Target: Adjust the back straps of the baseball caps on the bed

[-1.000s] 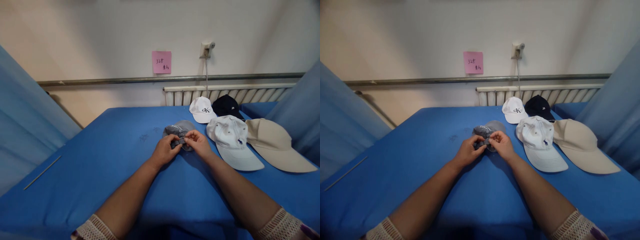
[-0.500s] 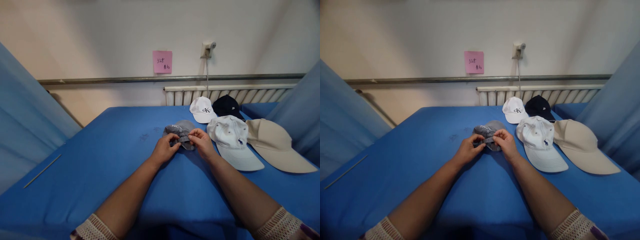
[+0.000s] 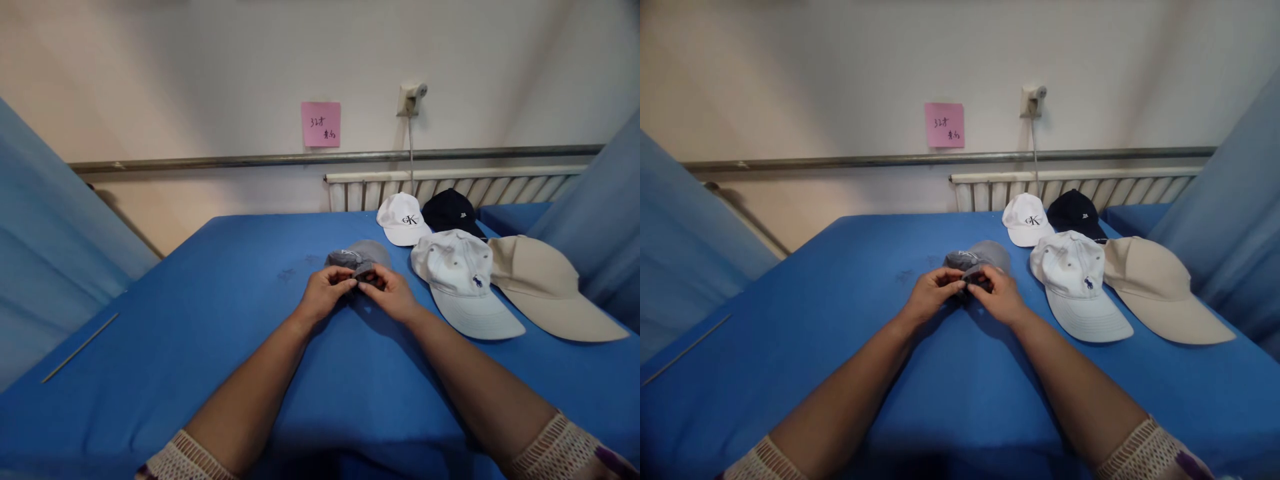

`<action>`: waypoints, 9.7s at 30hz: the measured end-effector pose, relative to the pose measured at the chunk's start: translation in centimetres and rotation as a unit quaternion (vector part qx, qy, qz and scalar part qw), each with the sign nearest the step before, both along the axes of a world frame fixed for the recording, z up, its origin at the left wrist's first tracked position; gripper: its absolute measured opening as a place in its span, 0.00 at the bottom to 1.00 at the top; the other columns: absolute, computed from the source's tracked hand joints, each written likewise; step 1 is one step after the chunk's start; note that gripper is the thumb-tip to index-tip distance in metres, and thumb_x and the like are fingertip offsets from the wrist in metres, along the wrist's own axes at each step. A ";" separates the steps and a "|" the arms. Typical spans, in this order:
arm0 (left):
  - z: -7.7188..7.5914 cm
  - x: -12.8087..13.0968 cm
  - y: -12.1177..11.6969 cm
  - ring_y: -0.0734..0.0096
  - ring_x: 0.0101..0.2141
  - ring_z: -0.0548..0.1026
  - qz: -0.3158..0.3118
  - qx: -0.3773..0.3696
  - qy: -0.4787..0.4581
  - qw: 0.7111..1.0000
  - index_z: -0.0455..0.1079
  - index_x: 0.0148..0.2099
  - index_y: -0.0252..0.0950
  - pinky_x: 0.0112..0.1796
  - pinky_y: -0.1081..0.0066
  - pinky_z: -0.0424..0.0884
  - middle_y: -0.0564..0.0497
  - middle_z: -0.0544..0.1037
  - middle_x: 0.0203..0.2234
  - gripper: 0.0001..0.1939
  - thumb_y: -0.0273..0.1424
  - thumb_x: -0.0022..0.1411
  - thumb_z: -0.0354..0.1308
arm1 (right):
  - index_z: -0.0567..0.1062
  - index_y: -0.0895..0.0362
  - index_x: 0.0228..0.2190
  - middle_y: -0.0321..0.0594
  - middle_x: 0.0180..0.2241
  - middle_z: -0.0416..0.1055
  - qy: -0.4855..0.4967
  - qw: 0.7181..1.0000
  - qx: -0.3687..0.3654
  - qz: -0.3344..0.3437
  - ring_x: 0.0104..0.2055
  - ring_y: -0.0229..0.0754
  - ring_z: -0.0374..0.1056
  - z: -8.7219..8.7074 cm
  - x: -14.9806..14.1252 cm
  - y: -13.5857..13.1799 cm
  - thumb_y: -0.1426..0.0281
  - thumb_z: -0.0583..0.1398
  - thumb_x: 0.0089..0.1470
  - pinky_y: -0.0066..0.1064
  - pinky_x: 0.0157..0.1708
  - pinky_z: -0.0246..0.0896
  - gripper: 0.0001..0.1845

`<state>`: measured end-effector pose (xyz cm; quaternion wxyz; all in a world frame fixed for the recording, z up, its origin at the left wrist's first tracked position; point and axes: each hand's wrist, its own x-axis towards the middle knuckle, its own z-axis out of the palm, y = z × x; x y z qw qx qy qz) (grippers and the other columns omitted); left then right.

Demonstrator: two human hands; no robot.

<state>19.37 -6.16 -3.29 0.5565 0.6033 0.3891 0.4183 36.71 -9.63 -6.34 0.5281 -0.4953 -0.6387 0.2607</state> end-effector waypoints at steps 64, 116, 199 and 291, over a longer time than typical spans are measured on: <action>0.7 -0.6 -0.3 0.76 0.30 0.71 -0.075 -0.161 -0.215 0.960 0.73 0.29 0.32 0.35 0.74 0.66 0.48 0.78 0.35 0.10 0.33 0.51 0.69 | 0.78 0.52 0.38 0.40 0.36 0.73 -0.012 0.995 0.102 -0.004 0.36 0.41 0.69 0.0 -0.9 -0.2 0.66 0.64 0.52 0.34 0.37 0.66 0.09; 0.9 -1.2 -0.1 0.69 0.34 0.71 -0.091 -0.065 -0.015 0.994 0.71 0.21 0.33 0.36 0.69 0.62 0.45 0.78 0.36 0.12 0.34 0.49 0.67 | 0.79 0.48 0.40 0.39 0.35 0.70 -0.069 0.987 0.139 0.045 0.40 0.43 0.67 0.1 -0.7 -0.4 0.66 0.65 0.52 0.40 0.43 0.65 0.11; 0.6 -0.4 -1.1 0.62 0.39 0.72 0.010 0.355 0.332 0.874 0.70 0.39 0.38 0.44 0.62 0.64 0.49 0.77 0.36 0.09 0.33 0.56 0.61 | 0.68 0.54 0.22 0.30 0.15 0.65 0.222 0.963 -0.145 -0.033 0.18 0.35 0.60 0.3 -1.1 0.1 0.60 0.65 0.40 0.28 0.20 0.54 0.14; 4.9 -3.0 -0.8 0.74 0.30 0.72 0.045 0.397 0.219 0.890 0.73 0.36 0.36 0.34 0.73 0.69 0.53 0.75 0.27 0.06 0.31 0.59 0.58 | 0.72 0.52 0.49 0.45 0.56 0.67 -0.092 0.989 0.100 0.066 0.59 0.48 0.60 0.1 1.2 0.4 0.70 0.61 0.52 0.44 0.54 0.58 0.21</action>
